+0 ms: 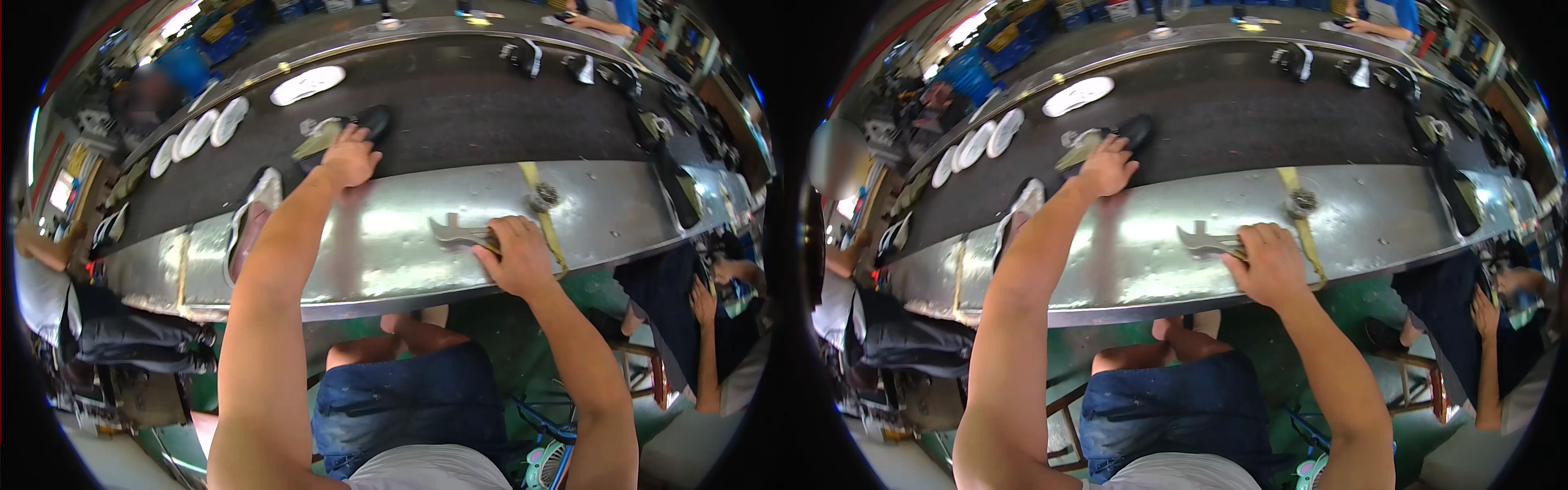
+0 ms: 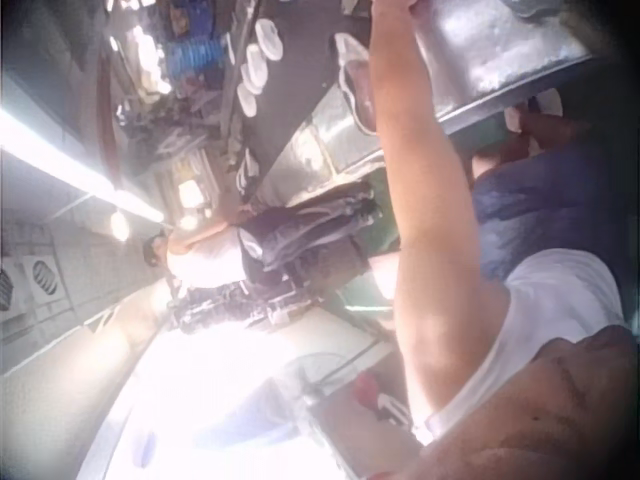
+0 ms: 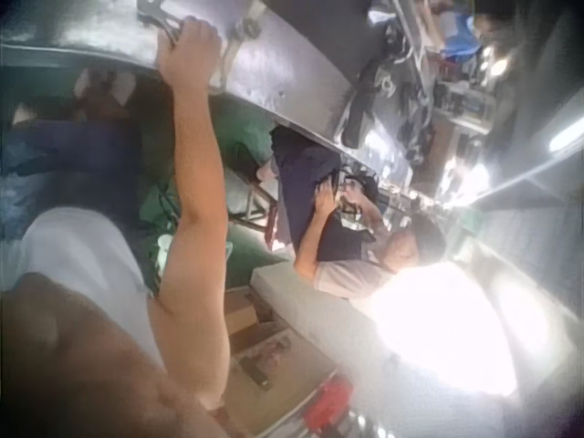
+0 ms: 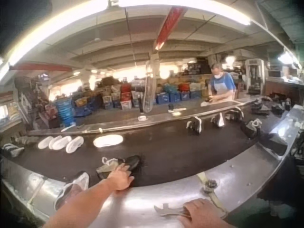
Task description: Manually repairing or lasting shoes by pulling the upper tight over the last using pliers.
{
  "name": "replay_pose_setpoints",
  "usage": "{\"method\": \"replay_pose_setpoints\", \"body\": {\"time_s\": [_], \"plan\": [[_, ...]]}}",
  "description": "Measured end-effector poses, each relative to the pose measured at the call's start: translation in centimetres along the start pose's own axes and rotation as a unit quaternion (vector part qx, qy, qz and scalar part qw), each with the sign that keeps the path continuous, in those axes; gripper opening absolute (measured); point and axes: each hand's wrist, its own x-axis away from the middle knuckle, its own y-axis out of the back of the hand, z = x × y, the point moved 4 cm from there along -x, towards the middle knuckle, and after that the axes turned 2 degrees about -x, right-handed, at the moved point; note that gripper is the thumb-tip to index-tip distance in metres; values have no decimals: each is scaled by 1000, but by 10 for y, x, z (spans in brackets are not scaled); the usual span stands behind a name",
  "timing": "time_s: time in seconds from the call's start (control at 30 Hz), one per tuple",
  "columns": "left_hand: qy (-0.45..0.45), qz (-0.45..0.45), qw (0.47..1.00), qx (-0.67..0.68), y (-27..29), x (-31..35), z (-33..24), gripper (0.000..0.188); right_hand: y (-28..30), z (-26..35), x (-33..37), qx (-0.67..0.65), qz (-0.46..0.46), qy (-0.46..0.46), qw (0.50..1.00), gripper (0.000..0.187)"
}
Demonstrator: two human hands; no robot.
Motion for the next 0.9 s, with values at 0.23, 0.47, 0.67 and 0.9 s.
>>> {"method": "replay_pose_setpoints", "body": {"time_s": [0.23,0.47,0.67,0.9], "plan": [[166,-126,978,29,60,81,78,44,2,-4,3,32,12,-26,999,36],[376,114,877,275,33,136,171,92,-1,-2,5,34,4,-20,999,36],[324,63,907,263,57,140,143,81,0,-5,6,28,-5,-18,999,37],[127,-328,542,763,155,256,84,43,1,-10,9,30,15,-53,998,38]]}}
